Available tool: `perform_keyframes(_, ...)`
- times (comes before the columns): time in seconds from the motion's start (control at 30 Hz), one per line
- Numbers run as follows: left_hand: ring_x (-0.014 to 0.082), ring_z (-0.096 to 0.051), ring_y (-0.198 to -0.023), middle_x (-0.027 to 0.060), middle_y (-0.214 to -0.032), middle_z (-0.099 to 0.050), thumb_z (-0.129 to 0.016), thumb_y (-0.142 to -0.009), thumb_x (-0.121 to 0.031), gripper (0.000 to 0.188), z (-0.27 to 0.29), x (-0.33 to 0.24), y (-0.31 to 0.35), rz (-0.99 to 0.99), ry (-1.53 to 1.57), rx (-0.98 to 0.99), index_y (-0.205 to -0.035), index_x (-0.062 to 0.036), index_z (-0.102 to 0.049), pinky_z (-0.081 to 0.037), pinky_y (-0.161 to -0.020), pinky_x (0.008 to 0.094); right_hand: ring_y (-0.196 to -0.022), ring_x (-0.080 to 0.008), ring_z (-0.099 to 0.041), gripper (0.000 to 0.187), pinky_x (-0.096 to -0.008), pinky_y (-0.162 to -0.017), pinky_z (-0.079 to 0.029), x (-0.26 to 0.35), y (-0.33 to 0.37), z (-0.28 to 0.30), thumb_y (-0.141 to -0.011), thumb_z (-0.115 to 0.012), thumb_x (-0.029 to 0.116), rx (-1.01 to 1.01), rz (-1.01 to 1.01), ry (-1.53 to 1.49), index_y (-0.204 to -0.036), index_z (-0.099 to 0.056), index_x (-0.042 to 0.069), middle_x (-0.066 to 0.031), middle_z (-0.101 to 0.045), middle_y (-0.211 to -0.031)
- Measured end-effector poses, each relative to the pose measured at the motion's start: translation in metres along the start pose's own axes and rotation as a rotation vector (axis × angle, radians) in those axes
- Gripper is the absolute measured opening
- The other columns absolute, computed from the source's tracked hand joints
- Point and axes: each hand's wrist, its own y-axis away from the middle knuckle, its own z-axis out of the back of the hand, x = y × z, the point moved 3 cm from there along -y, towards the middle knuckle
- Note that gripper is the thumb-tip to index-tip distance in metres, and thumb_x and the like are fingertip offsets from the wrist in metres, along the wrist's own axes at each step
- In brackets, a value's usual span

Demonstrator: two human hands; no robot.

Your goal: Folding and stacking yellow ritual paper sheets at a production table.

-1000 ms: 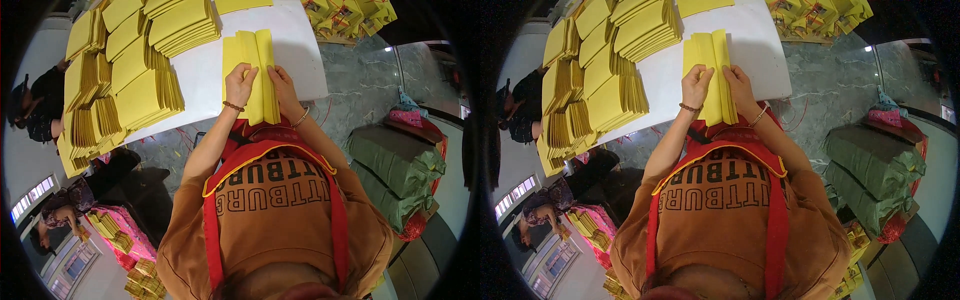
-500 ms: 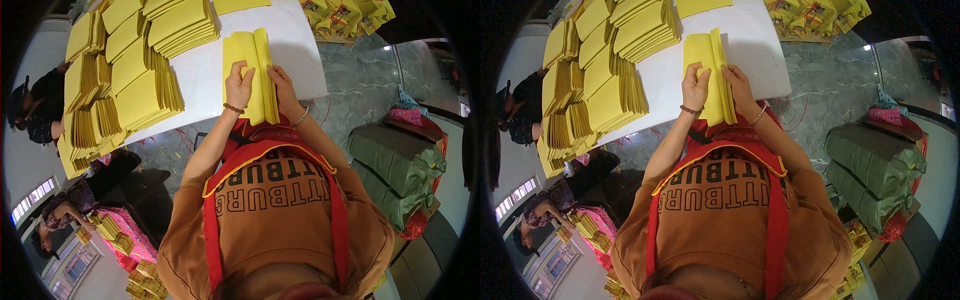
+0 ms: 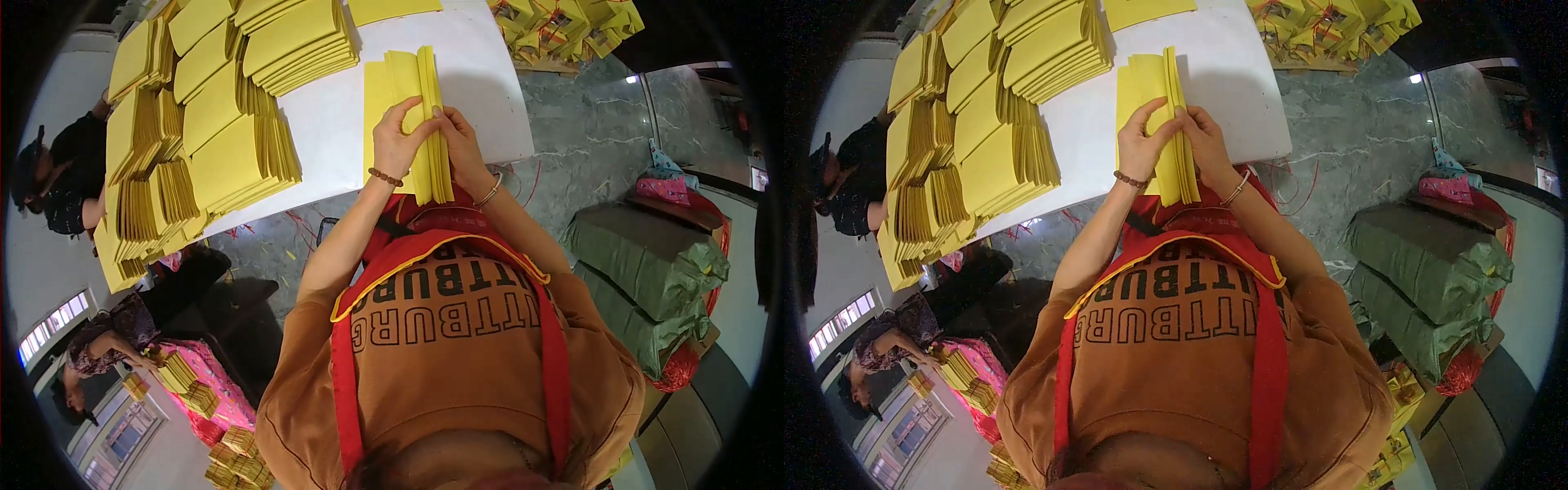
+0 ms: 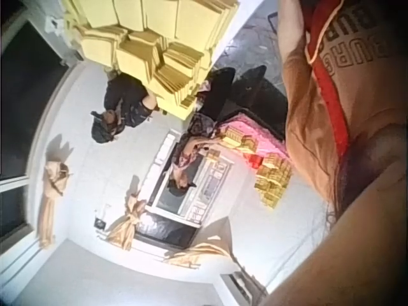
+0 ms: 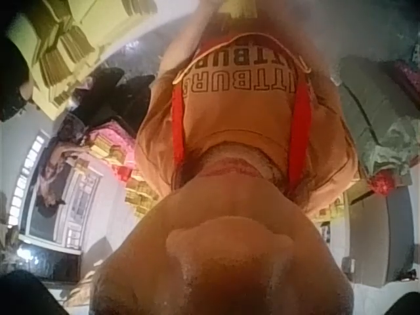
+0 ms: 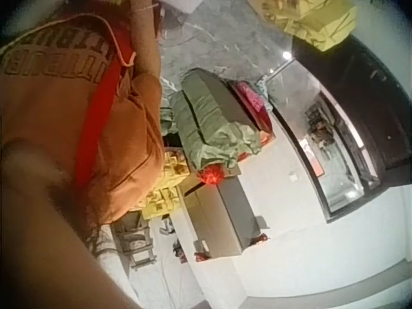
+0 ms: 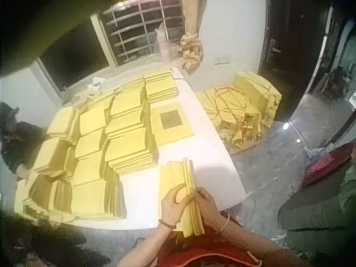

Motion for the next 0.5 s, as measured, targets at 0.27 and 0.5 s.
perform_keyframes(0.27, 0.0172, -0.056, -0.073, 0.0141, -0.082, -0.059, -0.056, -0.078, -0.013, 0.027, 0.002, 0.017, 0.002, 0.120, 0.117, -0.028, -0.101, 0.0008, -0.057, -0.044, -0.066, 0.0264, -0.074, -0.0065, -0.052, 0.023, -0.0207, -0.065, -0.045, 0.000, 0.001, -0.001, -0.086, -0.053, 0.025, -0.014, -0.019, -0.036, -0.098, -0.053, 0.004, -0.0005, -0.055, -0.084)
perform_keyframes(0.5, 0.0153, -0.048, -0.058, 0.0116, -0.074, -0.055, -0.046, -0.082, -0.008, 0.024, 0.005, -0.009, 0.002, 0.025, 0.086, -0.104, -0.102, -0.0012, -0.057, -0.040, -0.055, 0.0297, -0.074, -0.0066, -0.053, 0.023, -0.0208, -0.064, -0.045, 0.003, 0.002, -0.003, -0.087, -0.052, 0.024, -0.020, -0.029, -0.070, -0.099, -0.053, 0.004, -0.0003, -0.055, -0.085)
